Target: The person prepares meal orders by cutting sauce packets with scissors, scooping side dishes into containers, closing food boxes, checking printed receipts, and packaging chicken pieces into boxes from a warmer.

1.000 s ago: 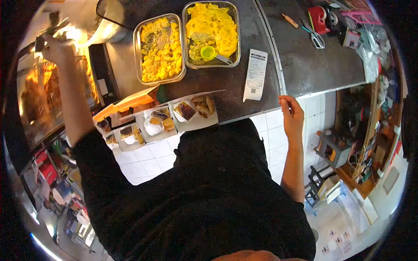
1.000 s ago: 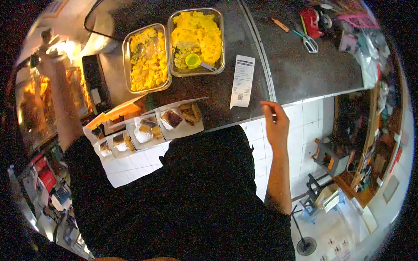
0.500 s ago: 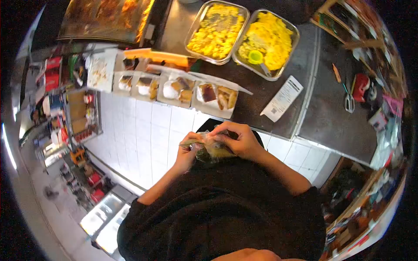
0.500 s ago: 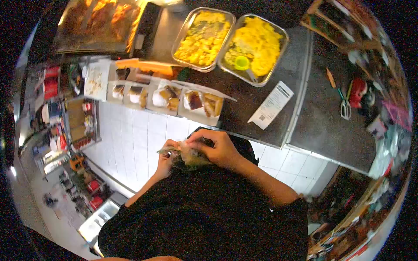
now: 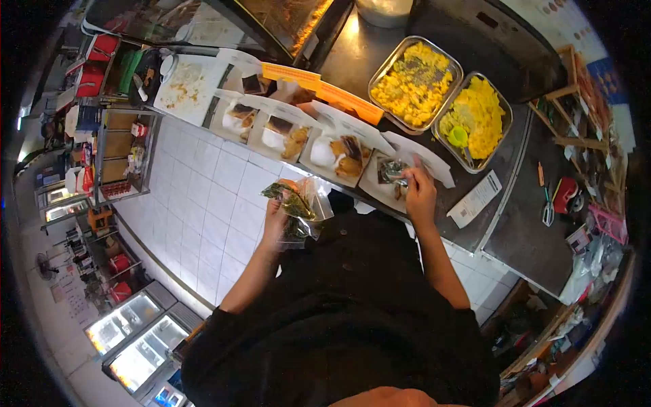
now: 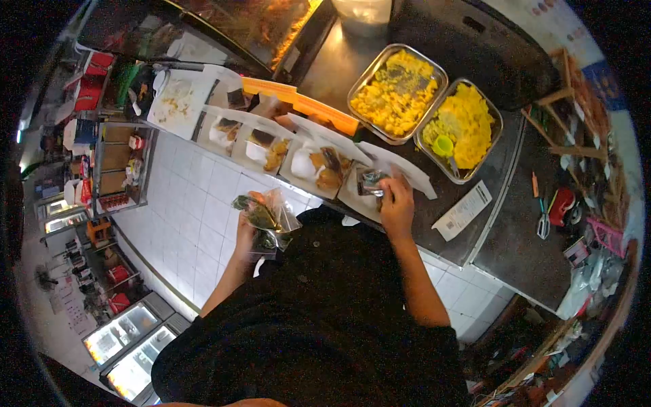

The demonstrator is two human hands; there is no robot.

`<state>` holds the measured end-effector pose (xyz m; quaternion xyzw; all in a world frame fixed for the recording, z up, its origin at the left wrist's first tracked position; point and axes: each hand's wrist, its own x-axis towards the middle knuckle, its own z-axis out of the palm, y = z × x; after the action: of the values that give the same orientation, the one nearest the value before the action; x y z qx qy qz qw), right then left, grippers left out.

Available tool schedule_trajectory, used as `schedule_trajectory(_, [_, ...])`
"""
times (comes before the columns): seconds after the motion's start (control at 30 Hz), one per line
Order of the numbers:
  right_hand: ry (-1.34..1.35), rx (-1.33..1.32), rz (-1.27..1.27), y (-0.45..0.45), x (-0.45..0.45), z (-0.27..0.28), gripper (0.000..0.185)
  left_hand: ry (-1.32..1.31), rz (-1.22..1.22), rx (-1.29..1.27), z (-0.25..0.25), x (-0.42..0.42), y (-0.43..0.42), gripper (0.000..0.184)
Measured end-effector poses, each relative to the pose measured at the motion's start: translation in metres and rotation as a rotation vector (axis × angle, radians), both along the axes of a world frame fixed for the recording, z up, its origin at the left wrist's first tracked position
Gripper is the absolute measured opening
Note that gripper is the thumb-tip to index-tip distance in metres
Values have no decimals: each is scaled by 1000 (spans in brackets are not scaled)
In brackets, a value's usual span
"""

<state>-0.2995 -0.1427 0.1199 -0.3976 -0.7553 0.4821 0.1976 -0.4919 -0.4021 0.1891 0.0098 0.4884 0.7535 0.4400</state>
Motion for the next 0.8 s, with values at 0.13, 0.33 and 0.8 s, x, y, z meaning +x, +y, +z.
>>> schedule_trajectory(0.13, [-77, 513, -18, -24, -26, 9, 14, 61, -2, -44, -7, -54, -21, 30])
schedule_trajectory(0.33, [-168, 410, -13, -82, -133, 19, 37, -27, -106, -19, -11, -101, -46, 26])
schedule_trajectory(0.8, [172, -256, 415, -154, -261, 67, 17, -187, 1, -154, 1, -138, -68, 42])
